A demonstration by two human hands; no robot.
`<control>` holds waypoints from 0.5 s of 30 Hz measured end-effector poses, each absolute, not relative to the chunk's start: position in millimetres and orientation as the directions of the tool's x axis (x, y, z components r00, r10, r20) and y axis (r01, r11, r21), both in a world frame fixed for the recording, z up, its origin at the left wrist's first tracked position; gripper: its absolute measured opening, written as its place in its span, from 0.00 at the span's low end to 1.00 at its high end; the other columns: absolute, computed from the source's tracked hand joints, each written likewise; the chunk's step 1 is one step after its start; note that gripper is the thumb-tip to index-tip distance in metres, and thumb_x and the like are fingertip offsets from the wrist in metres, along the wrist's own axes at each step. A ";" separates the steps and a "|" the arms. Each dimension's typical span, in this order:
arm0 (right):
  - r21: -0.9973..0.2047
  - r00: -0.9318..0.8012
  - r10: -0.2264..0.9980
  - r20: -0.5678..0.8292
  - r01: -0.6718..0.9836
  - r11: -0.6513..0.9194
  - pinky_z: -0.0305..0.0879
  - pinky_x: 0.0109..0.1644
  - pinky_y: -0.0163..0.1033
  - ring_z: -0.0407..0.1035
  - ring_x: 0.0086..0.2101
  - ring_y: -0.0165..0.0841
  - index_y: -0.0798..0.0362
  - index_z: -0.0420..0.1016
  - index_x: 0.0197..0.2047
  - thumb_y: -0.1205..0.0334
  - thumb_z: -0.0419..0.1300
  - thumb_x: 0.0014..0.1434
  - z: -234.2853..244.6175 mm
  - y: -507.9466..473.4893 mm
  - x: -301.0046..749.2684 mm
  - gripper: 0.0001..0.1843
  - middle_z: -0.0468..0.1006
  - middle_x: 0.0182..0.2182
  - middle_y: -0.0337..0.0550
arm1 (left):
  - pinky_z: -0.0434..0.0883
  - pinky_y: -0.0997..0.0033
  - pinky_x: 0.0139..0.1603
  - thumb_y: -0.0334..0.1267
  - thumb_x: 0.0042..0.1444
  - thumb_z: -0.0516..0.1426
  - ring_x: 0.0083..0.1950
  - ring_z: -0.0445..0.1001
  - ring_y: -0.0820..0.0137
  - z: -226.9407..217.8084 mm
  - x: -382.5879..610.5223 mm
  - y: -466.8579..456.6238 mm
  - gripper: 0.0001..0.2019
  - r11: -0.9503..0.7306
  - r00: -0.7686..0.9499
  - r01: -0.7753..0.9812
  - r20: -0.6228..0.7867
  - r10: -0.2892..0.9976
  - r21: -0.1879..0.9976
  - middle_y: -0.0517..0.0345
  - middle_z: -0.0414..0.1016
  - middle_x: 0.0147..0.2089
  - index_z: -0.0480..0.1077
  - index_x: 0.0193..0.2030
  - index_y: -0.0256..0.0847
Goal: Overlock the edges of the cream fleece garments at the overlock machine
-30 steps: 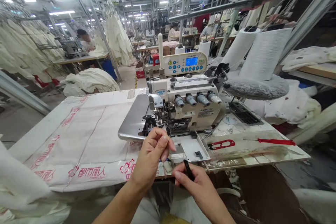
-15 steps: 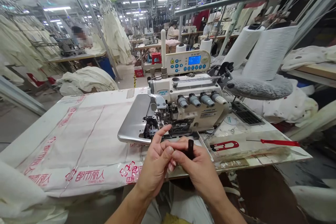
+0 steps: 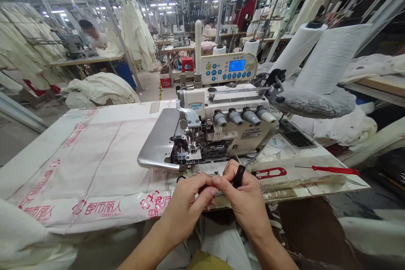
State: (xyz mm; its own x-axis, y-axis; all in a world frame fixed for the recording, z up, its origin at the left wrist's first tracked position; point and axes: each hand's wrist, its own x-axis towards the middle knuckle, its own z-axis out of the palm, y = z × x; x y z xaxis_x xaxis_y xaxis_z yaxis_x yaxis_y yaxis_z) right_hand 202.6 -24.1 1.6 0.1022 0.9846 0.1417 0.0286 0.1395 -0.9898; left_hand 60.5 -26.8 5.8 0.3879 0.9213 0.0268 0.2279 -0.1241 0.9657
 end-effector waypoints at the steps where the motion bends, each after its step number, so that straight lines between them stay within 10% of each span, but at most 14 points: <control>1: -0.989 0.099 0.984 0.148 0.032 0.146 0.54 0.28 0.31 0.56 0.23 0.24 0.54 0.57 0.18 0.52 0.64 0.50 1.1 -23.4 202.1 0.23 0.57 0.20 0.32 | 0.64 0.77 0.30 0.41 0.62 0.51 0.27 0.66 0.75 6.3 61.7 -26.4 0.11 -0.115 0.391 0.217 0.022 0.920 0.969 0.61 0.69 0.26 0.68 0.32 0.38; 10: -0.939 0.270 0.960 0.068 -0.307 0.153 0.48 0.20 0.31 0.52 0.19 0.22 0.53 0.75 0.45 0.45 0.50 0.61 0.6 -19.9 224.1 0.23 0.68 0.26 0.39 | 0.61 0.81 0.23 0.45 0.59 0.55 0.20 0.62 0.81 -7.1 82.0 -22.7 0.12 0.016 0.043 -0.196 -0.008 0.999 0.981 0.62 0.71 0.27 0.64 0.32 0.37; 15: -0.921 0.400 0.916 0.032 -0.344 0.183 0.55 0.19 0.28 0.57 0.17 0.22 0.55 0.77 0.29 0.41 0.53 0.58 2.0 -27.8 229.2 0.25 0.63 0.18 0.35 | 0.58 0.83 0.18 0.46 0.59 0.55 0.18 0.59 0.84 -13.3 90.0 -23.0 0.12 -0.040 -0.101 -0.279 0.013 0.995 0.959 0.60 0.73 0.32 0.64 0.33 0.37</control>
State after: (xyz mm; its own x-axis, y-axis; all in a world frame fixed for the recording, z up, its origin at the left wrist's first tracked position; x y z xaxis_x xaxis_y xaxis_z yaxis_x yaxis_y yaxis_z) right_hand 229.2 -27.8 2.0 0.4004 0.9158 0.0321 -0.3442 0.1828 -0.9209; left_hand 90.0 -23.0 -13.3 -0.1009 0.9948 0.0125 -0.2790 -0.0404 0.9595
